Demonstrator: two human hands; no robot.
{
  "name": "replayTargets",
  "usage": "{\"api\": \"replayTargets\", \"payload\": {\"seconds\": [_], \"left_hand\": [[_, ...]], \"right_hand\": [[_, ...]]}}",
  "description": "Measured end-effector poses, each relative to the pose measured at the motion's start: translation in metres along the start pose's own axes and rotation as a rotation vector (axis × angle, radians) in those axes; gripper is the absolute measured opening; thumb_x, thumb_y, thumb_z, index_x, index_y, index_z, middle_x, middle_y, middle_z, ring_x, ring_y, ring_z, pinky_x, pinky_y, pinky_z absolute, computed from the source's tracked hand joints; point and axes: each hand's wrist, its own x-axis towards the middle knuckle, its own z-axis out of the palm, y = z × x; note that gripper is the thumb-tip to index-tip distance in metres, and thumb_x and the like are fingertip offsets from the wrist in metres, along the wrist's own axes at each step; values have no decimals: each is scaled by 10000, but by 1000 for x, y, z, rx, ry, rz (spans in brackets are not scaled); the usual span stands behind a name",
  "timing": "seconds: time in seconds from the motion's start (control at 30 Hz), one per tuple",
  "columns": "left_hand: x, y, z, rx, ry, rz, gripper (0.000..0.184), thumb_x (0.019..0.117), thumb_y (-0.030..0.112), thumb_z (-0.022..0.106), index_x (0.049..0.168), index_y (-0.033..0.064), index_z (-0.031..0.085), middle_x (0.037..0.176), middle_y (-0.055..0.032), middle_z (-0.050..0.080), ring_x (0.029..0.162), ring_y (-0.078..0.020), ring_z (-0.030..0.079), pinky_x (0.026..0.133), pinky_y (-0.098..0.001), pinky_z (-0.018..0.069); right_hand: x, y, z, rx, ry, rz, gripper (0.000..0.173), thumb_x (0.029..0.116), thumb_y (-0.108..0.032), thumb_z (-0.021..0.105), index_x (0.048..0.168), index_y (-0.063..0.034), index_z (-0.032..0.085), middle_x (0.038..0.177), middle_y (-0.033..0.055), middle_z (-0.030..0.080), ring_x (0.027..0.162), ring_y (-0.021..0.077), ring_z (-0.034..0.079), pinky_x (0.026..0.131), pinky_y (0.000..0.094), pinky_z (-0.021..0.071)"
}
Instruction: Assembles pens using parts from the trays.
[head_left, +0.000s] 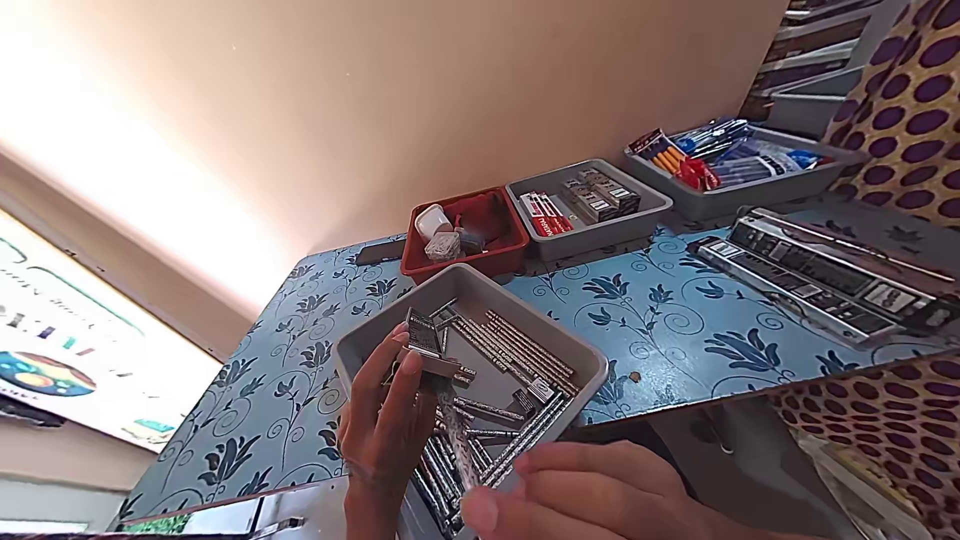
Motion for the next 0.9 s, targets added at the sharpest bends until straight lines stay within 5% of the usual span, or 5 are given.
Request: {"api": "replayTargets", "payload": {"seconds": [0.37,0.53,0.67,0.77,0.9], "left_hand": [[9,9,-4,-8,7,4,283,1051,141,556,1323,61,558,1246,-178,638,1224,-116,609,1019,-198,459],[-1,-1,-1,-30,-2,1,402,1043,232,597,1430,230,489,1386,-39,578,1229,-56,591,948,-176,500],[1,2,-1,34,9,-14,497,950,201,744,1387,184,506,1347,-95,595,1186,-58,616,830,-126,516],[2,1,0,52,19,13,500,946,187,747,1381,167,502,1329,-123,591,1161,-74,632,833,-141,525],[3,2,1,36,9,6,520,957,190,730,1414,188,482,1346,-112,590,1253,-83,588,853,-156,527]], "right_hand": [[-5,42,43,-121,50,-103,123,1002,-71,603,1111,-62,658,1036,126,707,782,174,627,717,251,509],[-11,32,31,-117,84,79,291,1060,-358,553,994,-99,669,1072,68,665,1008,144,648,901,241,525],[-11,44,17,-111,59,188,288,1056,-220,508,824,-82,607,787,35,637,759,72,638,681,167,522],[-18,72,11,-241,-481,519,265,985,-208,565,848,-46,724,743,65,663,639,148,630,550,276,496],[-4,110,21,-175,-1526,1020,314,1061,-193,558,1136,108,605,1146,302,629,1125,460,611,932,604,456]]}}
